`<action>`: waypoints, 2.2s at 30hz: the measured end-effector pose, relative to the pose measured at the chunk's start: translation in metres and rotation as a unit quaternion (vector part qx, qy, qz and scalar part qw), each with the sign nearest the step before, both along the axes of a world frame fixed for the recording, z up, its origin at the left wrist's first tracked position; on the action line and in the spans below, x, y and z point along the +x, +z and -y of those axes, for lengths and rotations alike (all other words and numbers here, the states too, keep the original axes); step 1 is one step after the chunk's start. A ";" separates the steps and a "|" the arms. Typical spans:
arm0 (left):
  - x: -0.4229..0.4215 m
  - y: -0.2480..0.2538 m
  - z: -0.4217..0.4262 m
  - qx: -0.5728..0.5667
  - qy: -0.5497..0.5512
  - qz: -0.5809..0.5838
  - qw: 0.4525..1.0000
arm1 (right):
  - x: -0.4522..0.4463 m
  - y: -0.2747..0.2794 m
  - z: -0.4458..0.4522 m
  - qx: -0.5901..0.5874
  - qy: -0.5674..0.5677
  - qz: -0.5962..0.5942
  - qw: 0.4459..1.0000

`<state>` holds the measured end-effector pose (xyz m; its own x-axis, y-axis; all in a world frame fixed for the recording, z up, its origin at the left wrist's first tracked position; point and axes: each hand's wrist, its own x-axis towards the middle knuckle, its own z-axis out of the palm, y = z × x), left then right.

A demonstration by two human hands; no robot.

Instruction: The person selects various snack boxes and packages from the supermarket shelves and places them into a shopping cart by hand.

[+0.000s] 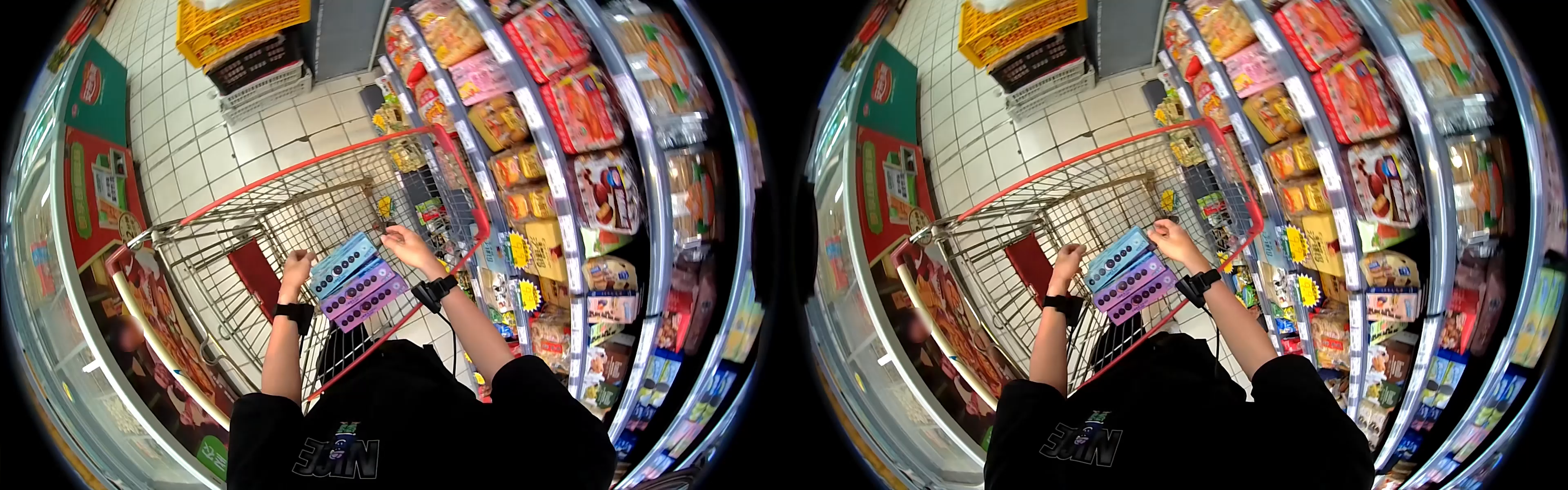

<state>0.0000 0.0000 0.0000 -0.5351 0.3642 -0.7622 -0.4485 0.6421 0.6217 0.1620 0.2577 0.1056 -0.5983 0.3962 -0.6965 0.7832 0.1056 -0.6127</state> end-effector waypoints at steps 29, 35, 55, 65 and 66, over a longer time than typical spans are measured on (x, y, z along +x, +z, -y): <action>0.592 0.385 -0.208 0.394 -0.507 0.006 0.767 | 0.668 0.284 0.102 0.214 -0.565 -0.378 0.702; 0.660 0.417 -0.205 0.380 -0.609 0.031 0.696 | 0.720 0.299 0.127 0.236 -0.612 -0.419 0.627; 0.714 0.526 -0.328 0.647 -0.398 -0.161 0.630 | 0.772 0.407 0.022 0.347 -0.530 -0.499 0.591; 0.712 0.547 -0.386 0.671 -0.270 -0.288 0.627 | 0.744 0.427 -0.055 0.413 -0.486 -0.501 0.585; 0.713 0.549 -0.389 0.666 -0.261 -0.289 0.636 | 0.741 0.424 -0.061 0.410 -0.495 -0.501 0.580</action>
<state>0.7125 0.3893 0.5487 -0.1274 0.7238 0.6782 0.1603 -0.6597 0.7342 0.9029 0.3190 0.5299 0.2624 0.8428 0.4699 0.0044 0.4859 -0.8740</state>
